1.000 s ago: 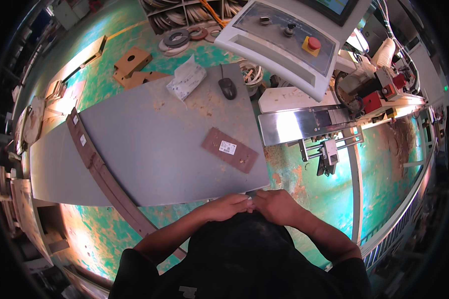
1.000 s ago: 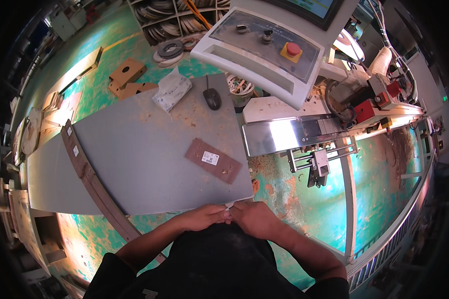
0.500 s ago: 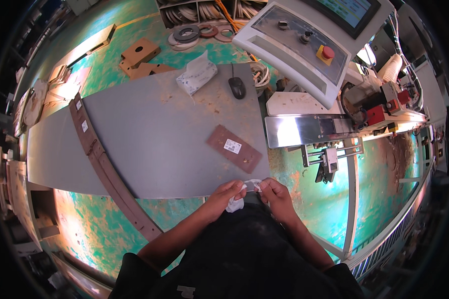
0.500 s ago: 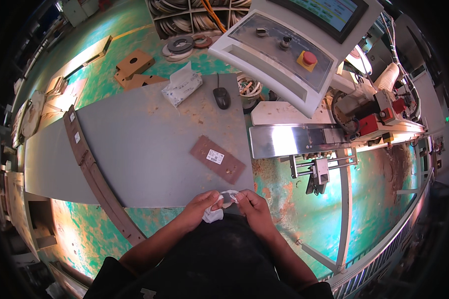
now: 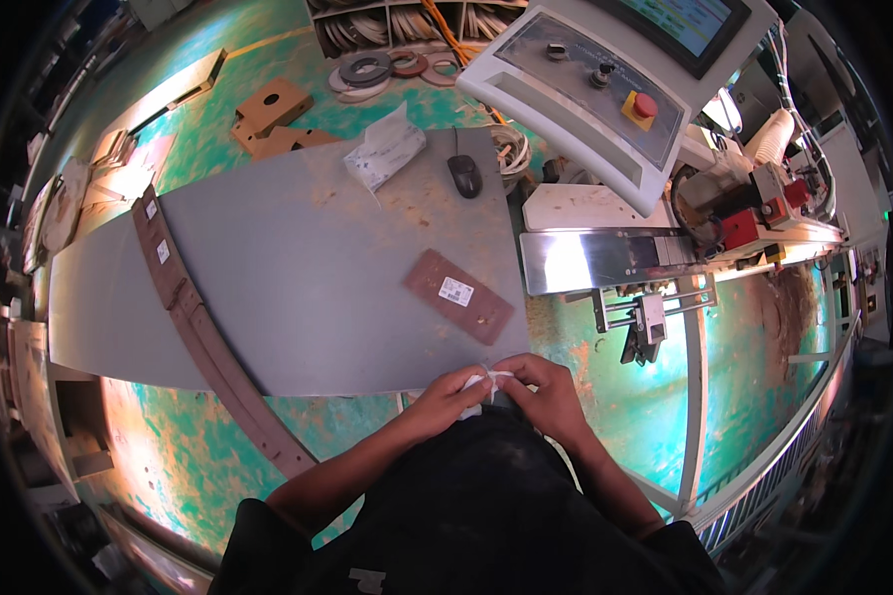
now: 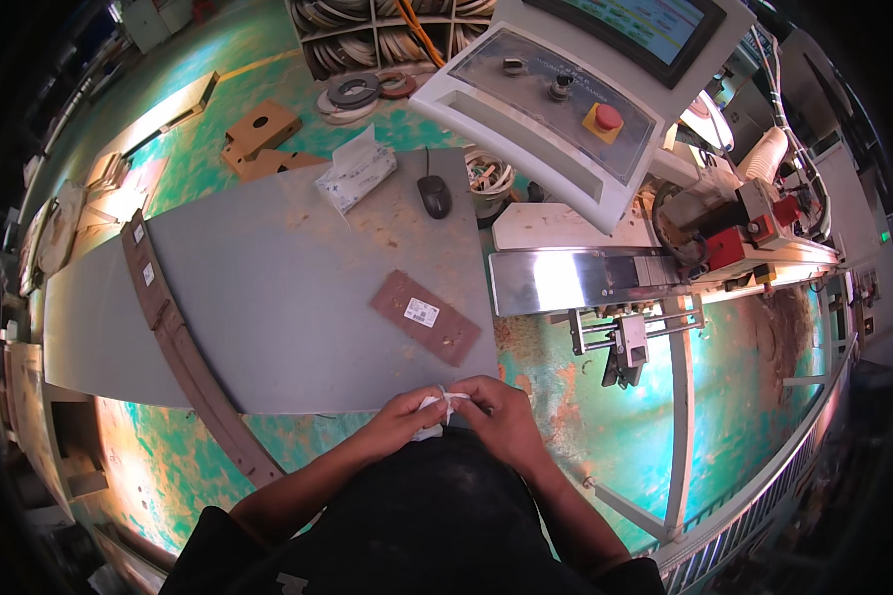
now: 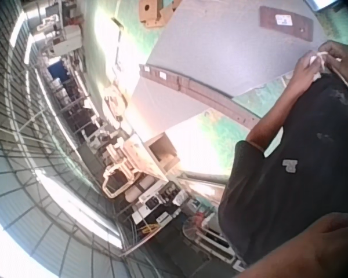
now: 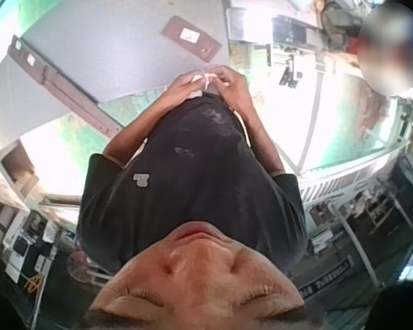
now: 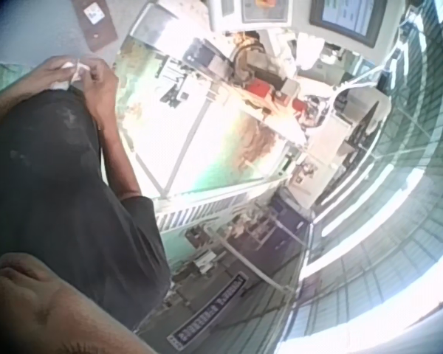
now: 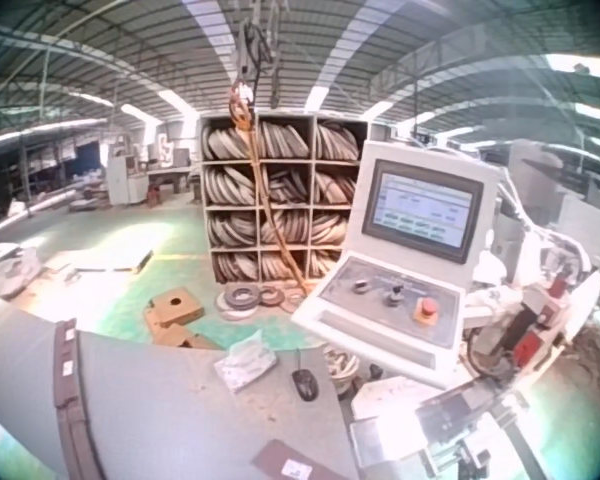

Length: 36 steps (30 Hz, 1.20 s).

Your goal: The person interacts with a control screen and then feeds several wooden panels through an automatic edge-banding machine, occasionally wiping the panels with a cloth.

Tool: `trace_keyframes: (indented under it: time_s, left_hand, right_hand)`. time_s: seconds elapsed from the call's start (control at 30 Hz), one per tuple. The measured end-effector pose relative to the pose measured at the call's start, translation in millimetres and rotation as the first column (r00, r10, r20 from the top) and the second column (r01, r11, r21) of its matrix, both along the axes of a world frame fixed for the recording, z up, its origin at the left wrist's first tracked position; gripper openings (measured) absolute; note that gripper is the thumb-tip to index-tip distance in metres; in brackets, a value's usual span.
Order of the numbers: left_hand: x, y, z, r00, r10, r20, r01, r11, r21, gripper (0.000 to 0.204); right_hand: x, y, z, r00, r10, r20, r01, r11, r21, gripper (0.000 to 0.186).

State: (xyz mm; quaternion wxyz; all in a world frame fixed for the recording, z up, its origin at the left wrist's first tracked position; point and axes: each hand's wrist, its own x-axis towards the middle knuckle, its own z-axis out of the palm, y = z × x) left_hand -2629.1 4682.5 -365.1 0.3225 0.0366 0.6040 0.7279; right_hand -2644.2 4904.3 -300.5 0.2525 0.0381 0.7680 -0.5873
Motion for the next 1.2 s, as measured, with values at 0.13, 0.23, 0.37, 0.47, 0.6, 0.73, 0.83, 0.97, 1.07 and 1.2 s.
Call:
trace_keyframes:
  time_s: [0.13,0.23,0.37,0.47,0.6,0.73,0.83,0.97,1.07,1.2]
  left_hand:
    - [0,0,-20,0.977,0.071,0.200,-0.085,0.994,0.065,0.029]
    - [4,3,-29,0.964,0.102,0.245,-0.120,0.991,0.058,0.032]
    - [0,3,-13,0.936,0.091,0.340,-0.100,0.995,0.009,0.040]
    - [-1,2,-22,0.930,0.198,0.310,-0.181,0.980,-0.085,0.044]
    - [4,-1,-31,0.929,0.222,0.297,-0.210,0.975,-0.072,0.041]
    - [8,-4,-34,0.925,0.257,0.279,-0.245,0.966,-0.080,0.038]
    - [7,-6,-34,0.922,0.294,0.252,-0.281,0.956,-0.086,0.036]
    - [8,-5,-44,0.890,0.345,0.299,-0.351,0.936,-0.034,0.034]
    - [6,-8,-37,0.883,0.341,0.322,-0.351,0.936,-0.028,0.033]
    - [0,-5,-38,0.905,0.318,0.284,-0.322,0.946,-0.032,0.034]
  right_hand:
    - [7,-4,-13,0.949,0.123,-0.292,-0.091,0.988,0.123,0.025]
    - [9,-14,-14,0.936,0.086,-0.341,-0.066,0.995,0.068,0.022]
    - [-16,-4,-42,0.943,0.067,-0.325,-0.033,0.994,0.109,0.021]
    - [-48,-1,-68,0.899,0.111,-0.423,0.008,0.963,0.269,0.019]
    - [-74,-10,-103,0.835,0.208,-0.509,0.046,0.896,0.441,0.011]
    - [-80,-13,-115,0.827,0.234,-0.511,0.030,0.889,0.457,0.010]
    - [-76,-17,-118,0.797,0.234,-0.557,0.073,0.878,0.472,0.011]
    - [-64,-15,-136,0.656,0.252,-0.711,0.154,0.878,0.453,0.012]
    - [-58,-17,-116,0.575,0.387,-0.721,0.123,0.830,0.543,0.017]
    - [-59,-8,-111,0.444,0.660,-0.605,0.067,0.649,0.757,0.025]
